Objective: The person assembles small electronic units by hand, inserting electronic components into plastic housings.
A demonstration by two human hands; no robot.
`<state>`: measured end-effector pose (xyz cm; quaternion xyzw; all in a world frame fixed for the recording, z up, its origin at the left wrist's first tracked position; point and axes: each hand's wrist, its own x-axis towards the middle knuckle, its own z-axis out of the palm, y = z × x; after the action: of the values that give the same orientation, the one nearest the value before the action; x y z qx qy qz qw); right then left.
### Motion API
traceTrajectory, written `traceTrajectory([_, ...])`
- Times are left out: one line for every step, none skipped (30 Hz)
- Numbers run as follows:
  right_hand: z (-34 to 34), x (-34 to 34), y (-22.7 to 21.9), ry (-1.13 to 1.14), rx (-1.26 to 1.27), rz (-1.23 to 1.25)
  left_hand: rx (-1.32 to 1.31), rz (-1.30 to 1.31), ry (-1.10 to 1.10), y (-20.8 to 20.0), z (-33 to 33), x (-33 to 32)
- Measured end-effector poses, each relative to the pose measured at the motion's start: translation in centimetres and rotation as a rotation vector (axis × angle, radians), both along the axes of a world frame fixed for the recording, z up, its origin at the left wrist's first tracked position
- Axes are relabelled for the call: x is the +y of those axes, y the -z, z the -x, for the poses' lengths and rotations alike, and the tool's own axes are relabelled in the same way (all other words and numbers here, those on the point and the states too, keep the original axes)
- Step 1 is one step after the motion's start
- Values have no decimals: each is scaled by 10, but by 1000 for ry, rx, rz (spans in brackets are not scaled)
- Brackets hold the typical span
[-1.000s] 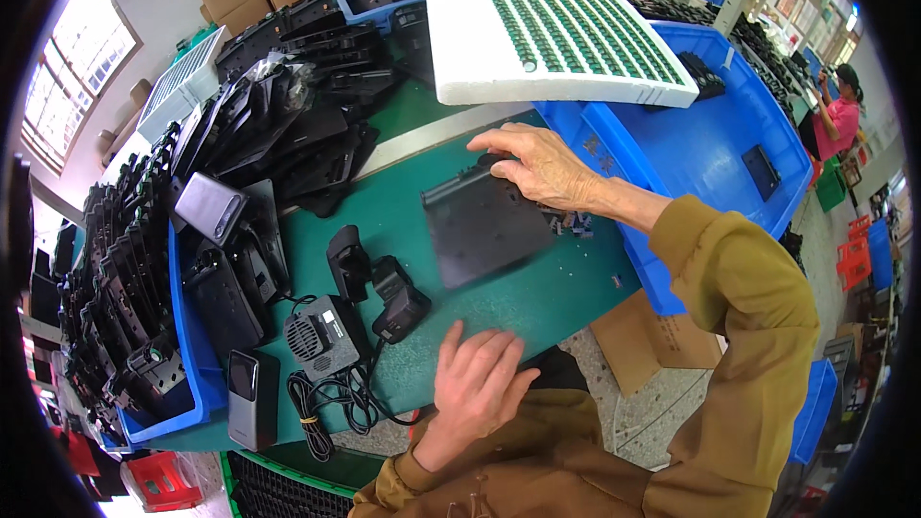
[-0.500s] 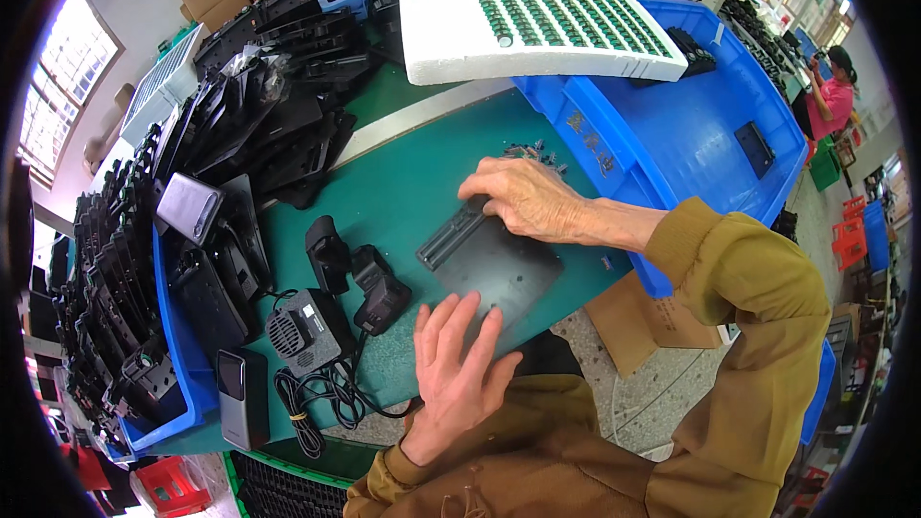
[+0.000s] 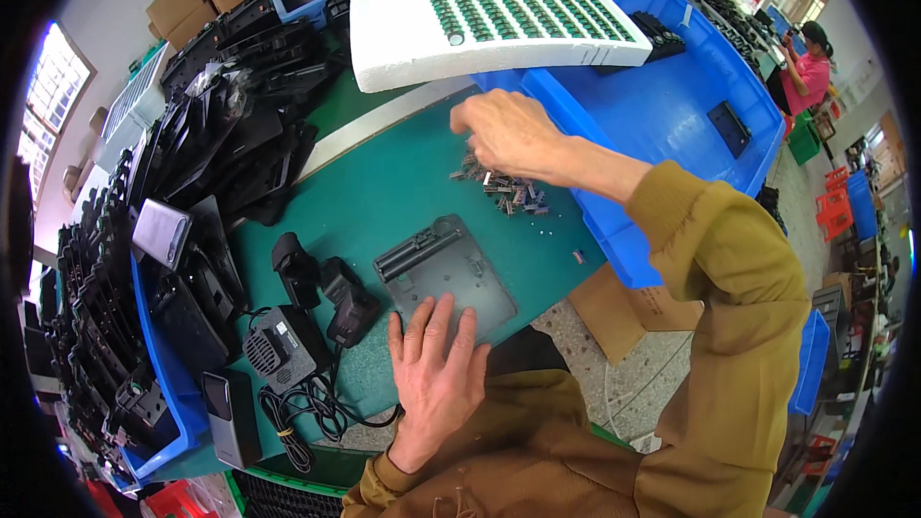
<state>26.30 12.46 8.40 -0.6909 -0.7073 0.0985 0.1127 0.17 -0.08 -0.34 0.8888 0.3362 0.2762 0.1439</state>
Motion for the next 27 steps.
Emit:
traceTrajectory([-4,2,1,29,-46,53,-2,0,2,0,-1,0])
traceTrajectory([-6,1,1,30,-47,53,0,3,6,1,-1,0])
traceTrajectory([-7,0,1,-5,-43,90,2,6,9,1,-2,0])
traceTrajectory([-6,-1,3,-41,-36,130,4,8,8,0,-2,0])
traceTrajectory([-3,0,5,-43,-34,133,8,12,7,-1,-2,1])
traceTrajectory([0,2,8,-85,-29,143,13,16,5,-1,-2,1])
traceTrajectory([3,3,9,-125,-26,152,13,17,5,-1,-2,1])
traceTrajectory([5,4,8,-126,-26,151,23,8,3,-2,-2,1])
traceTrajectory([8,6,7,-132,-35,153,33,-2,-2,-2,-1,2])
traceTrajectory([12,12,7,-150,-42,149,37,-7,-17,-3,0,2])
traceTrajectory([14,16,8,-168,-39,142,30,1,-13,-5,-1,2])
traceTrajectory([14,18,10,-192,-49,87,25,9,-10,-6,-1,2])
traceTrajectory([17,22,12,-216,-58,29,-1,0,-6,-3,-2,2])
traceTrajectory([25,29,14,-241,-50,19,-5,-7,-1,-3,-3,2])
traceTrajectory([35,35,16,-242,-5,-11,-5,-10,-4,-3,-2,3])
traceTrajectory([43,38,17,-236,36,-37,-9,-12,-1,-3,-3,3])
traceTrajectory([55,44,16,-251,53,-61,-16,-21,-3,0,-2,2])
traceTrajectory([66,53,19,-273,57,-65,-27,-16,-7,0,-1,2])
traceTrajectory([74,61,23,-280,91,-115,-36,-11,-5,0,-2,1])
traceTrajectory([81,68,26,-287,124,-163,-47,-4,-2,0,-3,1])
traceTrajectory([88,75,27,-299,149,-165,-53,-8,-9,1,-2,1])
traceTrajectory([93,82,35,-305,141,-166,-56,-6,-8,1,-2,0])
traceTrajectory([94,89,45,-251,184,-193,-63,-4,0,1,-3,0])
traceTrajectory([93,94,52,-193,223,-222,-77,-6,7,1,-4,0])
traceTrajectory([95,97,51,-150,216,-194,-76,-2,3,1,-3,0])
traceTrajectory([95,98,50,-142,201,-193,-76,2,3,1,-3,0])
traceTrajectory([95,94,48,-147,181,-215,-92,2,16,1,-3,0])
